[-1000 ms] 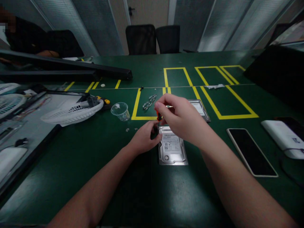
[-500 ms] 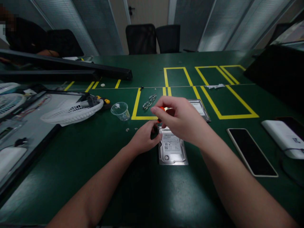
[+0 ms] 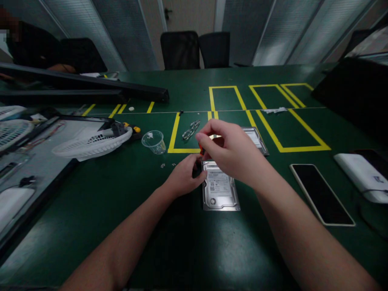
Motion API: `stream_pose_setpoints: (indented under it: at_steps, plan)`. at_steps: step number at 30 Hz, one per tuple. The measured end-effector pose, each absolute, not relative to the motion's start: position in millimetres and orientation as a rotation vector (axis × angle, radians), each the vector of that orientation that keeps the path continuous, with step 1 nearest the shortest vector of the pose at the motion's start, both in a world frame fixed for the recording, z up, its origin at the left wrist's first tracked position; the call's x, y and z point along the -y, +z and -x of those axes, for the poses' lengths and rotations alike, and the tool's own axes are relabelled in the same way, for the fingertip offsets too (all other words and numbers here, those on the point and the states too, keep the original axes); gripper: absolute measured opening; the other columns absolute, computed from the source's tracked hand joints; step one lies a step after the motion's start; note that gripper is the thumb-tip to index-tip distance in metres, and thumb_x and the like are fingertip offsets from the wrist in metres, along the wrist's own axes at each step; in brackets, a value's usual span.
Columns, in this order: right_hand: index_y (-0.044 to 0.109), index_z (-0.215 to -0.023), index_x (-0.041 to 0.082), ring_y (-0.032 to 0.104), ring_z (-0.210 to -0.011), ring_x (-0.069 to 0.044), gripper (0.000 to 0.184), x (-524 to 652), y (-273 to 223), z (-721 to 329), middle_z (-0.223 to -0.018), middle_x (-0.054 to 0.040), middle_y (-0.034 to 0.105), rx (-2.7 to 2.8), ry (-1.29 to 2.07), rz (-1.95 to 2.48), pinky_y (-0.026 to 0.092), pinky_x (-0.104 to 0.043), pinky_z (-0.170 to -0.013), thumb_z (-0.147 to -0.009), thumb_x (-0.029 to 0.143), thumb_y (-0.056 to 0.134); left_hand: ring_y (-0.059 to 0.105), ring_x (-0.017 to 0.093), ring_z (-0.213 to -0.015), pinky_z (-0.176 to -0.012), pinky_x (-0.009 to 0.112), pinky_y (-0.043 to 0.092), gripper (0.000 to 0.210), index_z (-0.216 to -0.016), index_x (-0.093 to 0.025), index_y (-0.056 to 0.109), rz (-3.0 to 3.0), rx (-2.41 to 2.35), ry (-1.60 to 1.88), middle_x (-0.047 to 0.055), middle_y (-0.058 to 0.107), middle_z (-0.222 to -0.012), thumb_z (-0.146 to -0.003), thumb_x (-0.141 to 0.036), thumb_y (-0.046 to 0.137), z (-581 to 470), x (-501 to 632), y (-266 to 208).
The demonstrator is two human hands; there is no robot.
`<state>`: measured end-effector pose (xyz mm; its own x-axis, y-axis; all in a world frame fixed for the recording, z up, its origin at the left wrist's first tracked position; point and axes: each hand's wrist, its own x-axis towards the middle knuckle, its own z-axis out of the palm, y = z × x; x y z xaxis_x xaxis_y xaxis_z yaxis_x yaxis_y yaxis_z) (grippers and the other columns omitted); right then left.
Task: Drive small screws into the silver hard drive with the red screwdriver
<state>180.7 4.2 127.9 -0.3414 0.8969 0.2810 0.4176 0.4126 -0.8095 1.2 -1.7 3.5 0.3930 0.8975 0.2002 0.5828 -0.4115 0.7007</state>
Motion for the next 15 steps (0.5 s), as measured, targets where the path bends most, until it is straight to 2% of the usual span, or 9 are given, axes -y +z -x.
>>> stream_pose_setpoints:
  at_steps: [5,10,13,15]
  plan:
    - [0.057,-0.084,0.024,0.054,-0.064,-0.018,0.024,-2.9,126.2,-182.1,-0.070,-0.0005,0.063,1.935,0.726,1.198,0.035,-0.033,-0.061,-0.100,0.036,0.070,0.065,0.022,-0.089,-0.079,0.036,0.052,0.027,-0.117,-0.018,0.060,-2.111,-1.285,0.761,0.006,0.069,-0.104,-0.094,-0.029,0.069,-1.2,2.1,3.9]
    - [0.058,-0.085,0.024,0.051,-0.065,-0.017,0.018,-3.2,125.1,-182.1,-0.076,-0.0007,0.065,1.950,0.707,1.172,0.033,-0.033,-0.060,-0.097,0.030,0.070,0.066,0.023,-0.091,-0.079,0.037,0.054,0.029,-0.119,-0.018,0.060,-2.108,-1.280,0.761,0.007,0.070,-0.105,-0.094,-0.031,0.069,-0.6,1.1,1.2]
    - [0.063,-0.091,0.022,0.055,-0.071,-0.017,0.009,-3.2,127.7,-182.1,-0.084,-0.0008,0.066,1.972,0.749,1.063,0.037,-0.033,-0.064,-0.100,0.022,0.065,0.065,0.022,-0.090,-0.079,0.036,0.053,0.028,-0.118,-0.018,0.060,-2.120,-1.262,0.776,0.007,0.069,-0.105,-0.094,-0.030,0.069,-0.5,0.9,0.9]
    - [0.067,-0.091,0.020,0.059,-0.076,-0.017,0.012,-3.2,129.8,-182.2,-0.087,-0.0011,0.068,1.988,0.783,0.992,0.040,-0.033,-0.068,-0.102,0.019,0.061,0.063,0.021,-0.088,-0.078,0.036,0.052,0.027,-0.117,-0.018,0.060,-2.127,-1.248,0.788,0.007,0.068,-0.105,-0.094,-0.029,0.068,-0.8,1.0,1.8]
